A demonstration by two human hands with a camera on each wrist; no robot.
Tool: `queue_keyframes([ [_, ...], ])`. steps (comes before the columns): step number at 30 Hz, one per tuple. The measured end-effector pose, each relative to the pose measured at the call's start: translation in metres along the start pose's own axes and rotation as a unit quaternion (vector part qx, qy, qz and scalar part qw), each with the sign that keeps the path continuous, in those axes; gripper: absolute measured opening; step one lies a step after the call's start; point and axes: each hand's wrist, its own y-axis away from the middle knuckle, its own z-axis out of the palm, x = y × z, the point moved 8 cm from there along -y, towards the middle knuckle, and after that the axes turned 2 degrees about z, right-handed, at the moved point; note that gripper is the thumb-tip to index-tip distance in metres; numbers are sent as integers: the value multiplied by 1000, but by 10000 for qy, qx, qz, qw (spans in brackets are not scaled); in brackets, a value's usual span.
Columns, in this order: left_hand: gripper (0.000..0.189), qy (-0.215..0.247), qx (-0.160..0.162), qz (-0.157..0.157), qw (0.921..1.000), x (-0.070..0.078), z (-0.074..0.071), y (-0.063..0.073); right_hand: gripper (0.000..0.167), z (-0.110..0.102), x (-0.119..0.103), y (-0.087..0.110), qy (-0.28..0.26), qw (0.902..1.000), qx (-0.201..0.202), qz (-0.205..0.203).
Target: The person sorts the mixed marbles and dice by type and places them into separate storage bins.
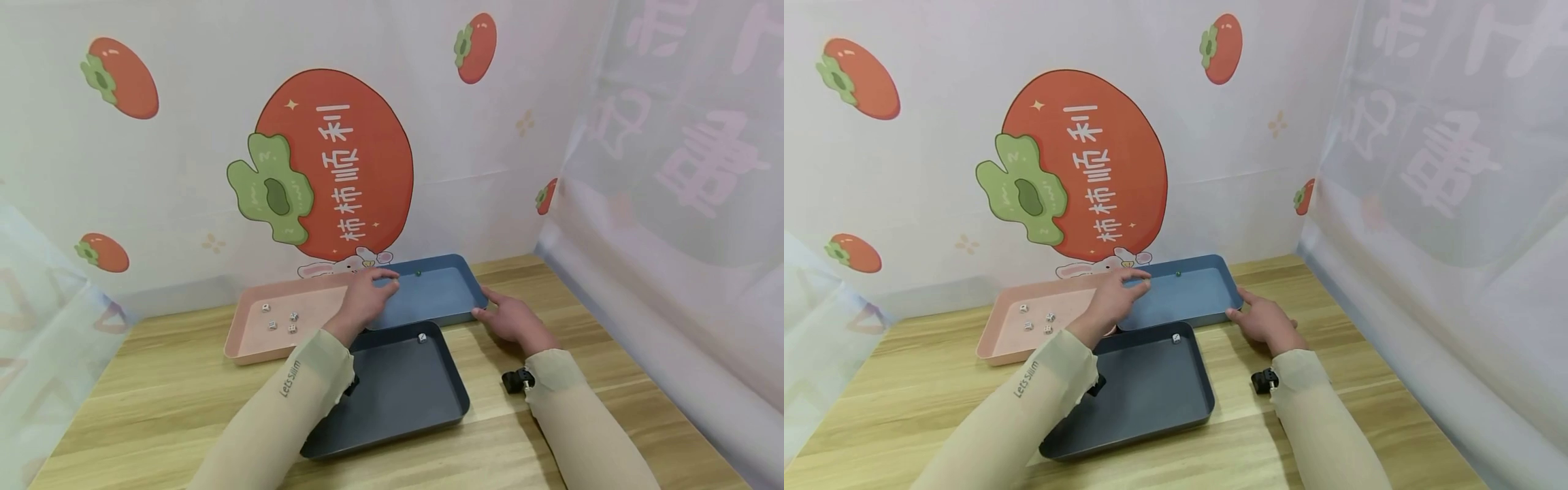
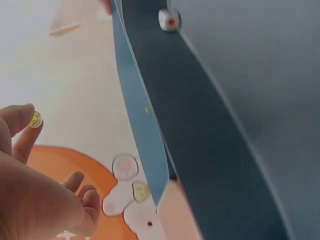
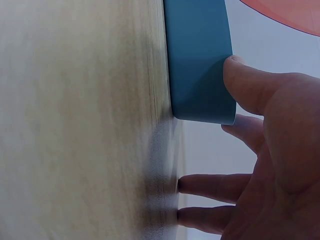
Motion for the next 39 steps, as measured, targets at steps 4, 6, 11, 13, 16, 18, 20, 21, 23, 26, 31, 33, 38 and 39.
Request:
queue_keyframes([
  [4, 25, -27, 103, -166, 9998, -7, -10, -6, 74, -1, -1, 0, -25, 10000, 13, 0],
  [6, 25, 40, 123, -228, 9997, -11, -13, -9, 74, -1, -1, 0, -44, 10000, 14, 9],
  [11, 26, 62, 154, -276, 9995, -16, -19, -11, 75, 1, -1, 1, -5, 10000, -41, 20],
  [13, 28, -4, 125, -281, 9995, -18, -20, -11, 74, 1, -1, 1, 34, 10000, -45, 29],
  [16, 34, -117, 77, -256, 9996, -20, -19, -13, 74, 0, 0, 2, 61, 10000, -28, 25],
  [18, 39, -152, 78, -252, 9995, -21, -18, -13, 74, 0, -1, 2, 58, 10000, -22, 9],
  [20, 44, -114, 67, -272, 9995, -22, -18, -14, 74, 0, -1, 2, 53, 10000, -16, -18],
  [21, 46, -86, 62, -291, 9995, -23, -17, -13, 74, 0, -1, 2, 51, 10000, -7, -28],
  [23, 47, 2, 47, -324, 9995, -23, -16, -13, 73, 0, -1, 2, 48, 10000, 3, -39],
  [26, 46, 41, 11, -390, 9992, -22, -14, -12, 73, -1, -2, 2, 32, 10000, 27, -56],
  [31, 44, 112, 26, -428, 9990, -20, -11, -11, 73, -1, -2, 1, 14, 10000, 47, -57],
  [33, 44, 170, 48, -400, 9990, -19, -9, -10, 73, -1, -2, 1, -3, 10000, 45, -55],
  [38, 44, 235, 30, -281, 9993, -14, -4, -7, 74, 0, -1, 1, -40, 10000, 31, -49],
  [39, 43, 195, 22, -248, 9995, -13, -3, -6, 74, 0, 0, 1, -45, 10000, 30, -40],
])
